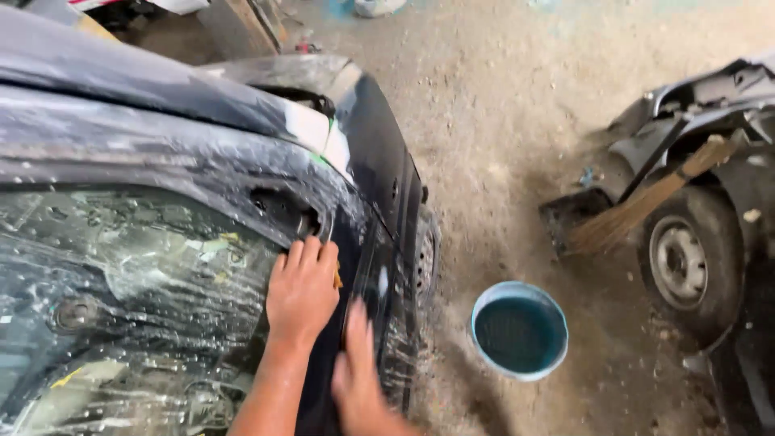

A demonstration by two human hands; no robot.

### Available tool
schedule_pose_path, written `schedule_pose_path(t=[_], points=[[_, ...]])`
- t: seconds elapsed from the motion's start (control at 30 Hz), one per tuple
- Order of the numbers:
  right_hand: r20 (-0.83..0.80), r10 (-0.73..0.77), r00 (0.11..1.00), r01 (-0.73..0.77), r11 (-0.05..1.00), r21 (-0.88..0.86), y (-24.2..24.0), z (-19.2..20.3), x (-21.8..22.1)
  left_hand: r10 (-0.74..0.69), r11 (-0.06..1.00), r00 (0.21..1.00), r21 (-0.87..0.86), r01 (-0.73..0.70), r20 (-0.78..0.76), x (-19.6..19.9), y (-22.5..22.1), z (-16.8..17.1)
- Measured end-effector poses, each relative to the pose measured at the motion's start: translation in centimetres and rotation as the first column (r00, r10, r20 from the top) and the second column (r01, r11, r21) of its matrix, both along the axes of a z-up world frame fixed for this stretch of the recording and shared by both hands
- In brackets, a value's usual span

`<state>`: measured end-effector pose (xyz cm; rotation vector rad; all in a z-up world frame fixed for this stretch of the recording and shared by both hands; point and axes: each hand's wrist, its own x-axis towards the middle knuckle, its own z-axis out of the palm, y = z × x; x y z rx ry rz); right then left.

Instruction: The person scrubs the exterior of a black car using a sponge and soapy water. They clean the front fender, the area around the windshield, and the door frame, repeatedly dipping the sponge into a bucket of water to maintain a wet surface.

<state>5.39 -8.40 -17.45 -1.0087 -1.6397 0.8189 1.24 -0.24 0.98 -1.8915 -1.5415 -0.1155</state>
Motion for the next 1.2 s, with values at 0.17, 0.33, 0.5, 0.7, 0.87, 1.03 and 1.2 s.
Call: schedule_pose_path(t=[0.17, 0.33, 0.5, 0.7, 0.87, 1.03, 1.2], points=[[-0.288, 0.079, 0.954, -0.091, 0.995, -0.031, 4.7, 1.0, 1.8, 0.039, 0.999, 0.999, -0.003, -0.039, -0.005, -0.2, 0.2, -0.7], [-0.467, 0.100, 0.879, -0.136, 0.990, -0.044, 20.1, -0.5, 1.7, 0.054, 0.998, 0.998, -0.008, -0.054, -0.042, -0.4, 0.3, -1.2], [-0.423, 0.133, 0.896, -0.218, 0.963, -0.159, 2.1, 4.1, 4.4, 0.044, 0.999, 0.997, -0.028, -0.045, -0.062, 0.6, 0.2, 0.7], [-0.431, 0.063, 0.900, -0.144, 0.977, -0.158, 16.9, 3.2, 2.5, 0.041, 0.999, 0.995, -0.012, -0.042, -0.092, 0.7, 0.5, 0.8], [-0.538, 0.067, 0.841, -0.107, 0.993, -0.044, 17.4, -2.9, 2.8, 0.046, 0.999, 0.995, -0.016, -0.048, -0.091, 0.8, -0.1, 0.9], [-0.548, 0.112, 0.829, -0.235, 0.959, -0.159, 18.5, 0.6, 3.2, 0.047, 0.999, 0.995, -0.011, -0.048, -0.091, 0.6, 0.7, 1.0], [-0.527, 0.030, 0.849, -0.131, 0.979, -0.156, 19.1, -4.4, 2.8, 0.043, 0.999, 0.994, 0.001, -0.043, -0.101, 0.8, 0.8, 1.3]])
